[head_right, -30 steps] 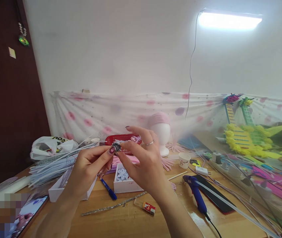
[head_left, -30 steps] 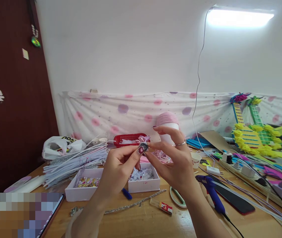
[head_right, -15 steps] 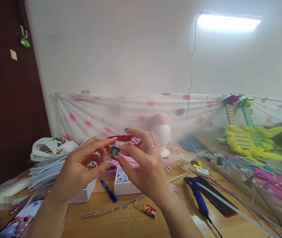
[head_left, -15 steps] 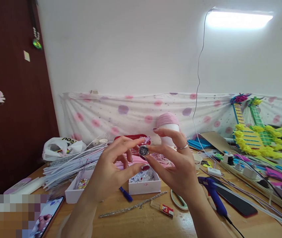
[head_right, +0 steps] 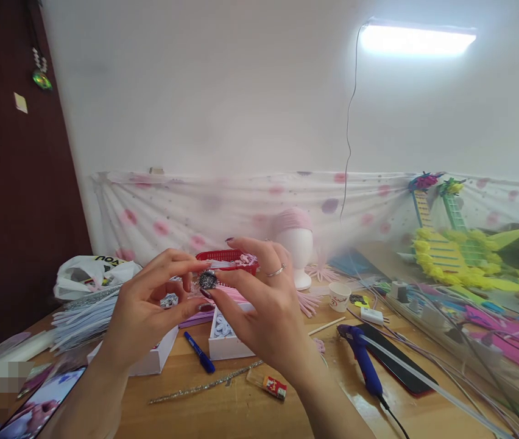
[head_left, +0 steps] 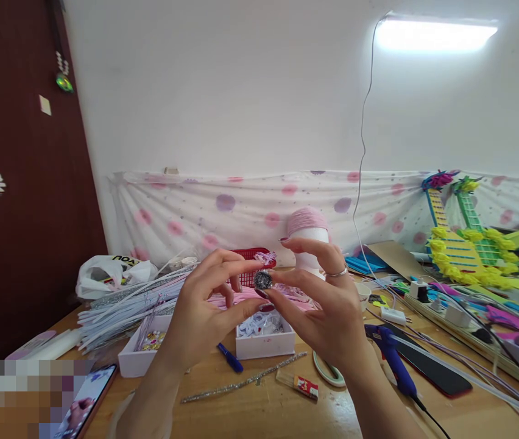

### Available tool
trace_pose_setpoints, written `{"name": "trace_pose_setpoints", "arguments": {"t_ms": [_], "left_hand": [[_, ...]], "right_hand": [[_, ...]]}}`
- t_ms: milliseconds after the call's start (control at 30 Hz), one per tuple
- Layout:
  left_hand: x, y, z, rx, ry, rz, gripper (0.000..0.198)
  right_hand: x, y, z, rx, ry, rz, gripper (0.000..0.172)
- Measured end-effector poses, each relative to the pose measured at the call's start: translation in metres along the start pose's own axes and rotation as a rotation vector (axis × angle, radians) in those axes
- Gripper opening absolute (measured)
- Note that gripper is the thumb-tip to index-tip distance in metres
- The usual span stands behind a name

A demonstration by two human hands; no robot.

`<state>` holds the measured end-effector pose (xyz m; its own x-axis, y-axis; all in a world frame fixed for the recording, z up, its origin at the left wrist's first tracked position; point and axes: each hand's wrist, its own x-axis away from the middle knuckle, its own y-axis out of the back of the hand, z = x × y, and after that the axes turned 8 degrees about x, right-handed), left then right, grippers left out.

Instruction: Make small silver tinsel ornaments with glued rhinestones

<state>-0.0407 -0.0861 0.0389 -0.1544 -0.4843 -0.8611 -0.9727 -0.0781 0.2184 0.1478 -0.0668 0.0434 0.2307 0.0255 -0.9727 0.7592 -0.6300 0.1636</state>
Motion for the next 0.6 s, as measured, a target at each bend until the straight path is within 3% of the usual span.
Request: {"name": "trace_pose_setpoints", "arguments": {"t_ms": [367, 600], "left_hand": [[-0.0027, -0.0028, -0.0012, 0.022, 0.001, -0.013, 0.023], [-0.0026, -0.005, -0.0024, 0.022, 0.014, -0.029, 0.03]], "right_hand": [[-0.0013, 0.0018, 0.0015, -0.002, 0.008, 0.006, 0.007], [-0.0001, 0.0009, 0.0003, -0.004, -0.004, 0.007, 0.004]]}}
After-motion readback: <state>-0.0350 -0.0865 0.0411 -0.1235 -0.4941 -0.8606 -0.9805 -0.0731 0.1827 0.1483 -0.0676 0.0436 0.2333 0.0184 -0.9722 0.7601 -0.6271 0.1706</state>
